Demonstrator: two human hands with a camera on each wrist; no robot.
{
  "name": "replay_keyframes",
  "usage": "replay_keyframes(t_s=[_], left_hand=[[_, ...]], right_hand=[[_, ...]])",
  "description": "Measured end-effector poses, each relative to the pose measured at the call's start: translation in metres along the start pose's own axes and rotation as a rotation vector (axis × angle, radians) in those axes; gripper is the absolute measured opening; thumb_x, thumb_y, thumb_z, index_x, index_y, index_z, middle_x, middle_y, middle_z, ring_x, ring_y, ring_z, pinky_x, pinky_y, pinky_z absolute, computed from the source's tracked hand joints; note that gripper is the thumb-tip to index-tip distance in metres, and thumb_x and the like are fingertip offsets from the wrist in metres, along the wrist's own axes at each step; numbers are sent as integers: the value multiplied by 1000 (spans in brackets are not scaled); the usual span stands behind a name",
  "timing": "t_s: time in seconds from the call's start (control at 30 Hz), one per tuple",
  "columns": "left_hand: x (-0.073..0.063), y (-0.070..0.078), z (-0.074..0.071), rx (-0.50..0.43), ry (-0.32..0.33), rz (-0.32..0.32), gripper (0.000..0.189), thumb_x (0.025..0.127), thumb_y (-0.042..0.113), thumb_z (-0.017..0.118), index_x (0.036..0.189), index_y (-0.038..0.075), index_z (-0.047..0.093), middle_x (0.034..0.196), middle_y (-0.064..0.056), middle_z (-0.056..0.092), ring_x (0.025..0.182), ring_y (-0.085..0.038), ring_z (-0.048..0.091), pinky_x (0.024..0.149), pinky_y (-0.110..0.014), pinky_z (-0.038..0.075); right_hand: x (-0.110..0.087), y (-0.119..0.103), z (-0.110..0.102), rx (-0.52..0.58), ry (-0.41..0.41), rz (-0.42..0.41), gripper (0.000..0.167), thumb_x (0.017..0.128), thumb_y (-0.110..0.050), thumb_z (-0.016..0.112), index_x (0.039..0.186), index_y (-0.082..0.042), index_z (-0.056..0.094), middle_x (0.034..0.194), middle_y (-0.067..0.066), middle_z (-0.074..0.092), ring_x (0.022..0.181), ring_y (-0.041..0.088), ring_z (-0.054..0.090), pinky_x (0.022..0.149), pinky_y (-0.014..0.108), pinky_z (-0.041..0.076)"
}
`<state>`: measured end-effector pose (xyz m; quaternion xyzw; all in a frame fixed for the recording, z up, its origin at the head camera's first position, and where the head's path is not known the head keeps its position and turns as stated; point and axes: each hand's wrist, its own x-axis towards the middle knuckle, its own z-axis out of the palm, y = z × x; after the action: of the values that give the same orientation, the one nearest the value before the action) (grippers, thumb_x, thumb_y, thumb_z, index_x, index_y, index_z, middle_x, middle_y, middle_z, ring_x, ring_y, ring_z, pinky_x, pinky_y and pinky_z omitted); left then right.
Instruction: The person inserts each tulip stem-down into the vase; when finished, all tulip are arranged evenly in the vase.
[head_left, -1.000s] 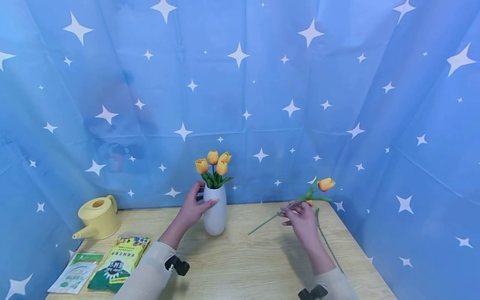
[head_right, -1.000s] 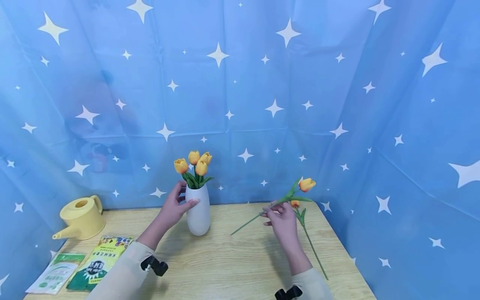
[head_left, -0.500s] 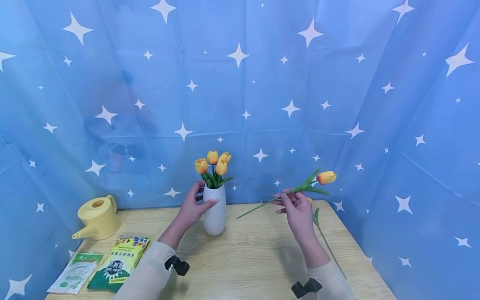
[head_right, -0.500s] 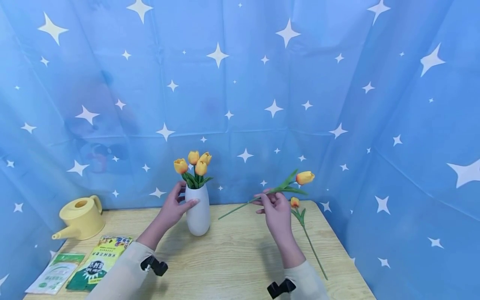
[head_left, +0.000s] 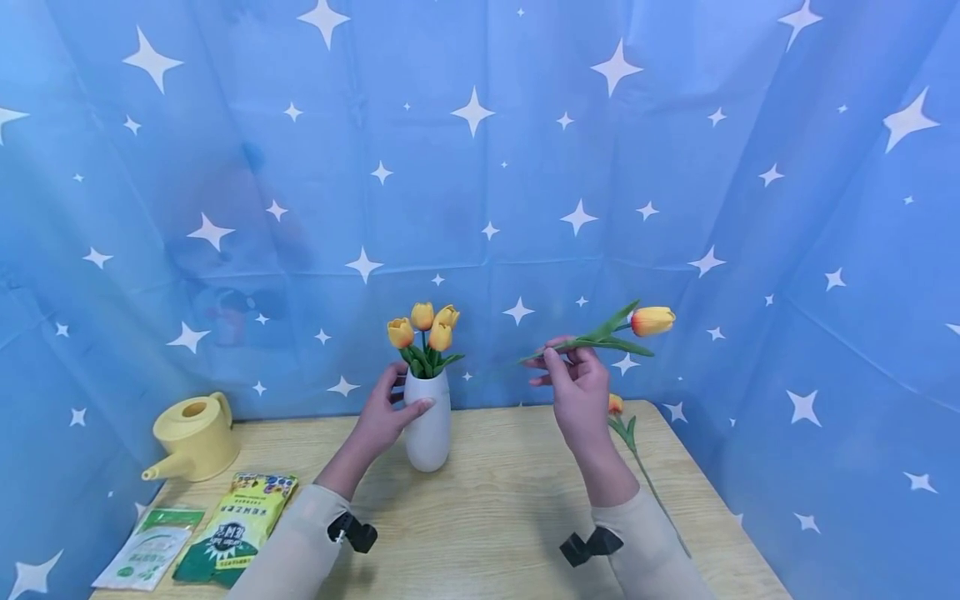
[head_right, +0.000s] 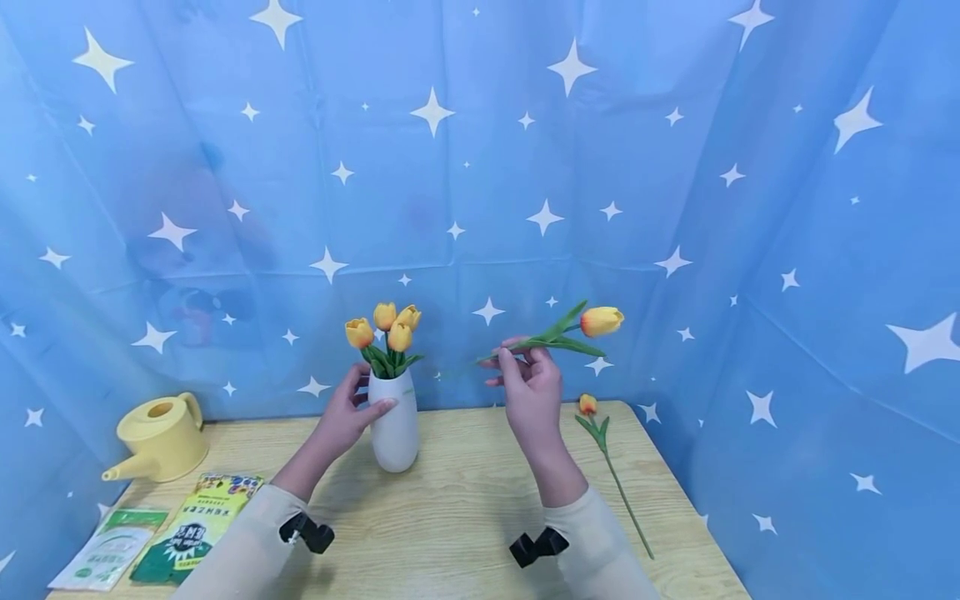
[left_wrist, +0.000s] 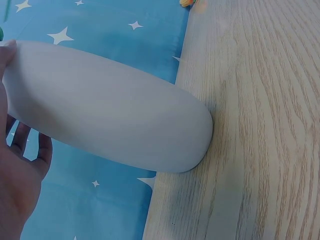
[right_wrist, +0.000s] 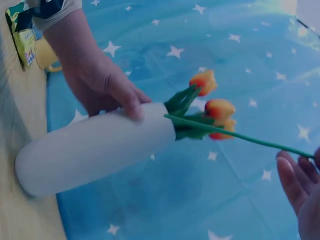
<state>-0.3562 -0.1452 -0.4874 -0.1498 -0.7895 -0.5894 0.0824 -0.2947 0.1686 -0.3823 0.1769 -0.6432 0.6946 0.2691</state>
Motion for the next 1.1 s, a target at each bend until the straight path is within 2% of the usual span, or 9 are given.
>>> replay_keyframes(t_s=[0.17,0.43,0.67,0.8,0.93,1.03,1.1], left_hand=[[0,-1,0,-3,-2,4,75,98,49,86,155,19,48,155,-13,54,145,-46,52,115,-68,48],[-1,0,0,1,-6,6,74,98,48,86,154,20,48,154,-12,54,144,-44,53,116,-67,48],[-2,2,0,5,-4,-2,76,98,49,86,155,19,47,155,-13,54,144,-45,53,114,-67,50],[-2,3,1,-1,-7,-8,78,98,49,86,157,18,46,156,-14,53,144,-45,53,114,-67,50],[-2,3,0,-7,-4,-12,78,98,47,86,158,17,46,156,-15,53,144,-46,52,115,-67,49],[-2,3,0,-6,-5,-11,78,99,45,86,159,16,45,157,-15,53,145,-46,51,117,-67,47],[-2,3,0,-6,-8,-11,78,99,45,86,159,16,45,157,-15,52,146,-46,51,118,-67,46]], right_hand=[[7,-7,15,7,-10,-73,15,111,-7,68,119,6,67,109,26,73,95,20,81,74,35,67],[11,-8,30,-31,-75,-110,13,110,-6,68,118,5,68,106,22,75,94,19,80,74,33,67],[14,-10,44,-158,-141,-158,10,112,-12,67,119,-5,69,102,13,76,94,23,77,72,39,66],[15,-11,53,-222,-186,-149,10,113,-16,66,120,-9,69,105,10,75,94,25,78,72,37,66],[17,-14,59,-215,-213,-132,10,114,-16,65,121,-9,68,104,11,76,94,33,78,71,31,64],[21,-15,61,-225,-213,-151,10,115,-16,64,121,-9,68,100,13,75,91,33,76,70,36,64],[23,-16,62,-246,-217,-166,10,115,-16,63,122,-10,67,99,14,74,89,28,75,70,41,64]])
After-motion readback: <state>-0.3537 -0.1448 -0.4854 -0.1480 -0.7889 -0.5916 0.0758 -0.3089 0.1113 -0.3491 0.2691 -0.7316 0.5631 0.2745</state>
